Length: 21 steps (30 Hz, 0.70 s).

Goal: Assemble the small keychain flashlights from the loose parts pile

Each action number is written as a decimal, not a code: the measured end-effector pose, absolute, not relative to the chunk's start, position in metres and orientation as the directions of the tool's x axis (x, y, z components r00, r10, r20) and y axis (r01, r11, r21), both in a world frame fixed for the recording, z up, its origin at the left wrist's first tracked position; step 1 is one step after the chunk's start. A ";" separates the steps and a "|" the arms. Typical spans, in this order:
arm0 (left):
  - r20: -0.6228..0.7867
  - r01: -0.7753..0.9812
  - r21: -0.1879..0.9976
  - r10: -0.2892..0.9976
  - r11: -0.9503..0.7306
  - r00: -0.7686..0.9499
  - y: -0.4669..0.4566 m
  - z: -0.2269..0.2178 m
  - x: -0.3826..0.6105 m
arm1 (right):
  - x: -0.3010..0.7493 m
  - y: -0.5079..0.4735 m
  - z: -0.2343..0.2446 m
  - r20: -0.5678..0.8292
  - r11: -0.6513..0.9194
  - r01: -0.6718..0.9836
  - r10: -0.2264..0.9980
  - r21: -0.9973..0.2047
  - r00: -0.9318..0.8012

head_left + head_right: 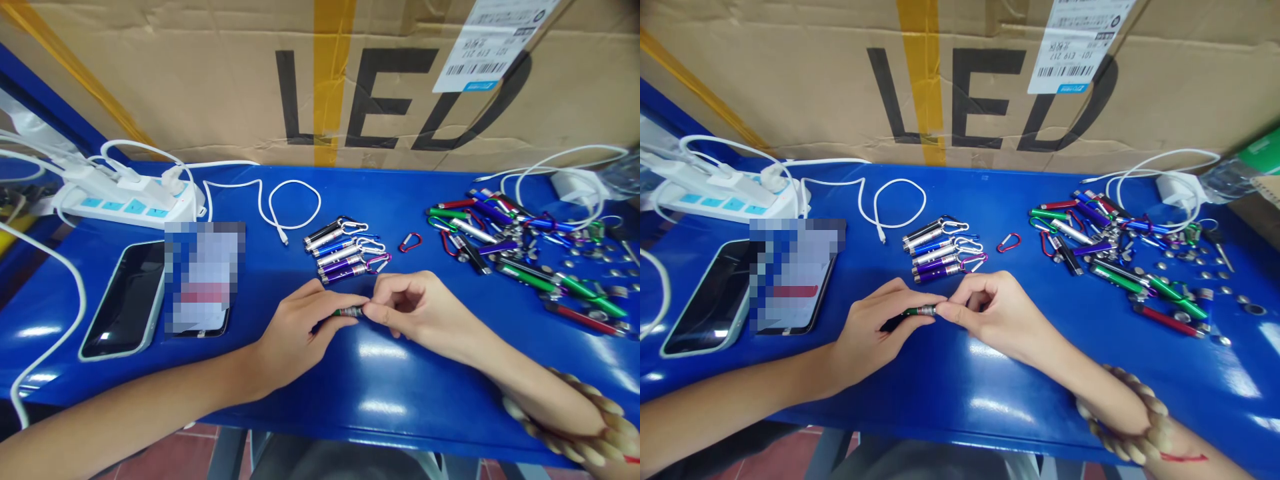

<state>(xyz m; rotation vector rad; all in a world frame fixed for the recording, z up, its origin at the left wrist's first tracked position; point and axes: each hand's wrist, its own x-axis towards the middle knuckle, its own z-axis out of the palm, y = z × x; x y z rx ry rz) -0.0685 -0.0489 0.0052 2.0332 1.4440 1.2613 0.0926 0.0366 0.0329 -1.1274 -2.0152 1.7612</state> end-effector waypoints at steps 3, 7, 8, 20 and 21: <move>0.429 0.554 0.727 0.898 -0.406 0.095 -0.049 0.007 -0.069 | 0.094 0.035 0.030 -0.275 0.013 0.378 0.664 -0.926 -0.695; 0.318 0.535 0.789 0.946 -0.304 0.067 -0.049 0.010 -0.068 | 0.096 0.034 0.029 -0.111 0.191 0.343 0.710 -0.920 -0.695; 0.293 0.527 0.802 0.954 -0.280 0.060 -0.049 0.010 -0.068 | 0.096 0.035 0.030 -0.061 0.242 0.335 0.723 -0.911 -0.688; 0.131 0.460 0.877 0.990 -0.138 0.048 -0.050 0.010 -0.071 | 0.105 0.041 0.031 0.458 0.764 0.142 0.511 -0.629 -0.727; 0.126 0.458 0.878 0.991 -0.137 0.054 -0.050 0.010 -0.071 | 0.105 0.041 0.031 0.462 0.777 0.139 0.497 -0.614 -0.735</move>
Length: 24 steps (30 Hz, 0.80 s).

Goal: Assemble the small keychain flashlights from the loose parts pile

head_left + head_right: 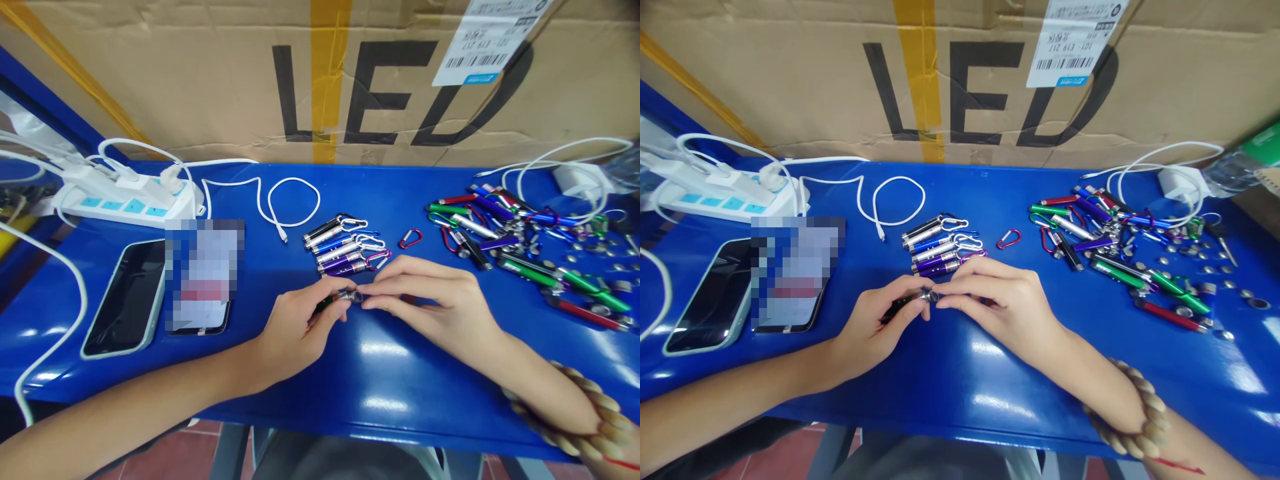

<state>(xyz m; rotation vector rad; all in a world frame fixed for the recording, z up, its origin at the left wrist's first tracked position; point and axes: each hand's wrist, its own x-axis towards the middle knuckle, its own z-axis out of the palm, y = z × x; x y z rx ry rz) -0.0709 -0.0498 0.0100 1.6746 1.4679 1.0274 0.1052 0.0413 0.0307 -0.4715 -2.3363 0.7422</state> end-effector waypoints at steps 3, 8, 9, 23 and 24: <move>0.114 0.450 0.883 0.991 -0.135 0.075 -0.049 0.011 -0.071 | 0.106 0.044 0.031 0.458 0.791 0.116 0.458 -0.600 -0.762; 0.122 0.432 0.887 0.985 -0.162 0.119 -0.048 0.014 -0.071 | 0.107 0.046 0.031 0.500 0.805 0.037 0.403 -0.592 -0.766; 0.125 0.435 0.885 0.984 -0.167 0.124 -0.048 0.014 -0.071 | 0.107 0.046 0.031 0.507 0.808 0.030 0.397 -0.588 -0.765; 0.133 0.420 0.883 0.971 -0.207 0.200 -0.054 0.009 -0.069 | 0.101 0.047 0.030 0.273 0.590 0.127 0.540 -0.797 -0.796; 0.138 0.423 0.880 0.969 -0.215 0.205 -0.054 0.008 -0.070 | 0.101 0.047 0.030 0.224 0.560 0.168 0.563 -0.811 -0.796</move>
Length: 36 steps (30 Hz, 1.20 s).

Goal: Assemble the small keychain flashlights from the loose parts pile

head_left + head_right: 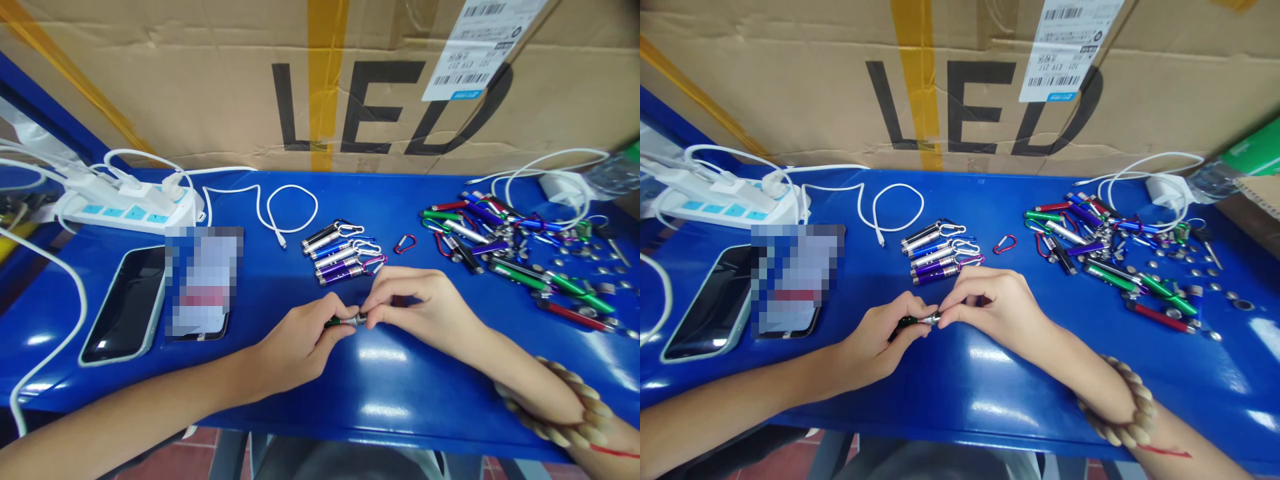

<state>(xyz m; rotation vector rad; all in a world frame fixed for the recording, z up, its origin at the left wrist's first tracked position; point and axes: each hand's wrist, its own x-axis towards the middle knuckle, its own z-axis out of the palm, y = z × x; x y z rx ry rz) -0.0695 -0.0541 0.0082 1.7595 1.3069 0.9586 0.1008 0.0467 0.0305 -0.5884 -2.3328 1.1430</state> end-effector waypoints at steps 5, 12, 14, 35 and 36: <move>0.204 0.450 0.849 0.957 -0.278 0.208 -0.054 0.004 -0.070 | 0.101 0.047 0.032 0.006 0.438 0.348 0.628 -0.829 -0.778; 0.338 0.474 0.801 0.929 -0.366 0.147 -0.051 0.000 -0.070 | 0.099 0.046 0.030 -0.080 0.352 0.400 0.658 -0.846 -0.749; 0.358 0.486 0.786 0.922 -0.382 0.145 -0.050 0.001 -0.070 | 0.098 0.045 0.029 -0.113 0.298 0.397 0.660 -0.868 -0.743; 0.268 0.534 0.754 0.921 -0.382 0.281 -0.052 0.007 -0.073 | 0.097 0.045 0.021 -0.299 0.054 0.449 0.674 -0.892 -0.675; 0.268 0.532 0.757 0.922 -0.380 0.279 -0.051 0.008 -0.073 | 0.097 0.045 0.022 -0.291 0.059 0.445 0.679 -0.893 -0.674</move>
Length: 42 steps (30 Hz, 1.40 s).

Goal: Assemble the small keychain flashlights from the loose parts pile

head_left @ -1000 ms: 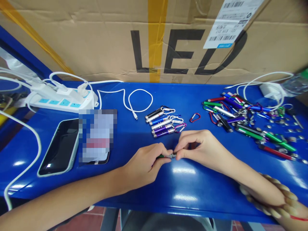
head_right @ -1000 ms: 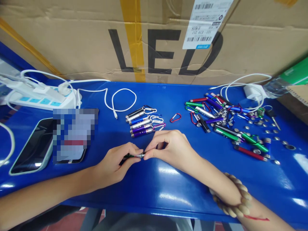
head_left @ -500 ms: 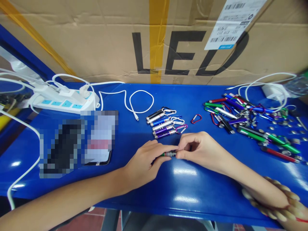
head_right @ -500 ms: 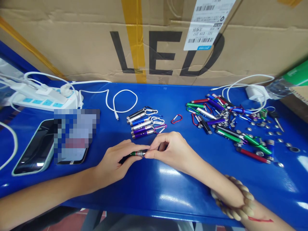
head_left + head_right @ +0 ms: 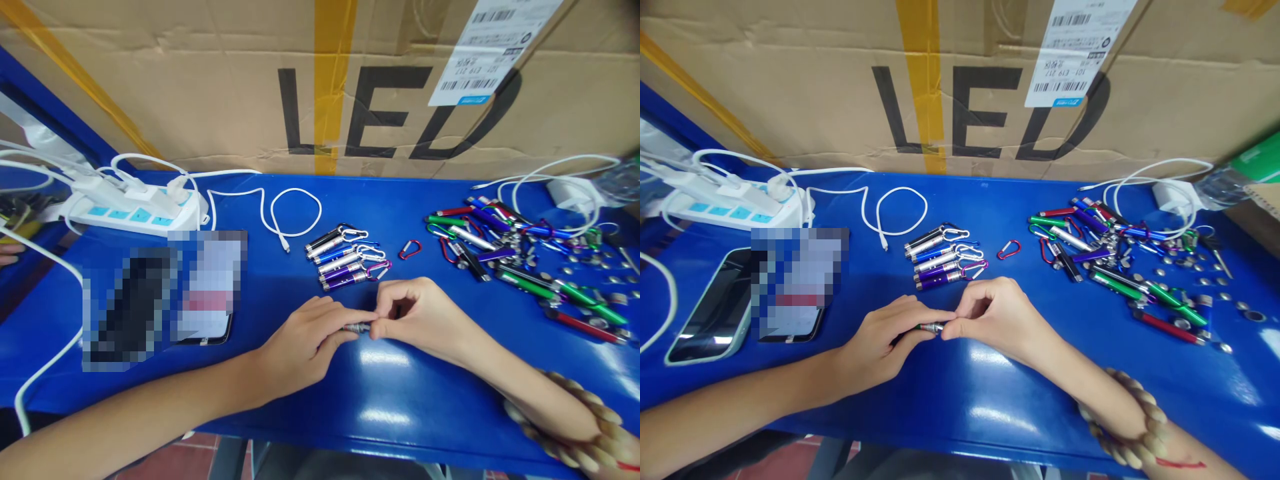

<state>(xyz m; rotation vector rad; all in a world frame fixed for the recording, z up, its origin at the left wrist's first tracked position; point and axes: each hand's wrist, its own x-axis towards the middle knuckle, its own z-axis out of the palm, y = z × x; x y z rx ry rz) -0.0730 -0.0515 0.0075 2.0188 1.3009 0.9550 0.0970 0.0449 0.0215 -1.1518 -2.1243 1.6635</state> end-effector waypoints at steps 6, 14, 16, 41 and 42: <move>0.246 0.492 0.809 0.946 -0.321 0.212 -0.050 0.012 -0.071 | 0.097 0.041 0.028 -0.118 0.220 0.381 0.714 -0.898 -0.691; 0.227 0.495 0.817 0.954 -0.297 0.197 -0.050 0.010 -0.073 | 0.105 0.042 0.028 0.476 0.752 0.082 0.492 -0.654 -0.729; 0.228 0.491 0.816 0.951 -0.304 0.210 -0.049 0.010 -0.073 | 0.108 0.045 0.027 0.510 0.831 0.088 0.416 -0.549 -0.753; 0.018 0.580 0.795 0.964 -0.175 0.265 -0.048 0.015 -0.071 | 0.102 0.044 0.032 0.195 0.529 0.238 0.637 -0.815 -0.746; 0.025 0.581 0.795 0.965 -0.178 0.261 -0.048 0.014 -0.071 | 0.101 0.044 0.032 0.149 0.492 0.264 0.650 -0.830 -0.745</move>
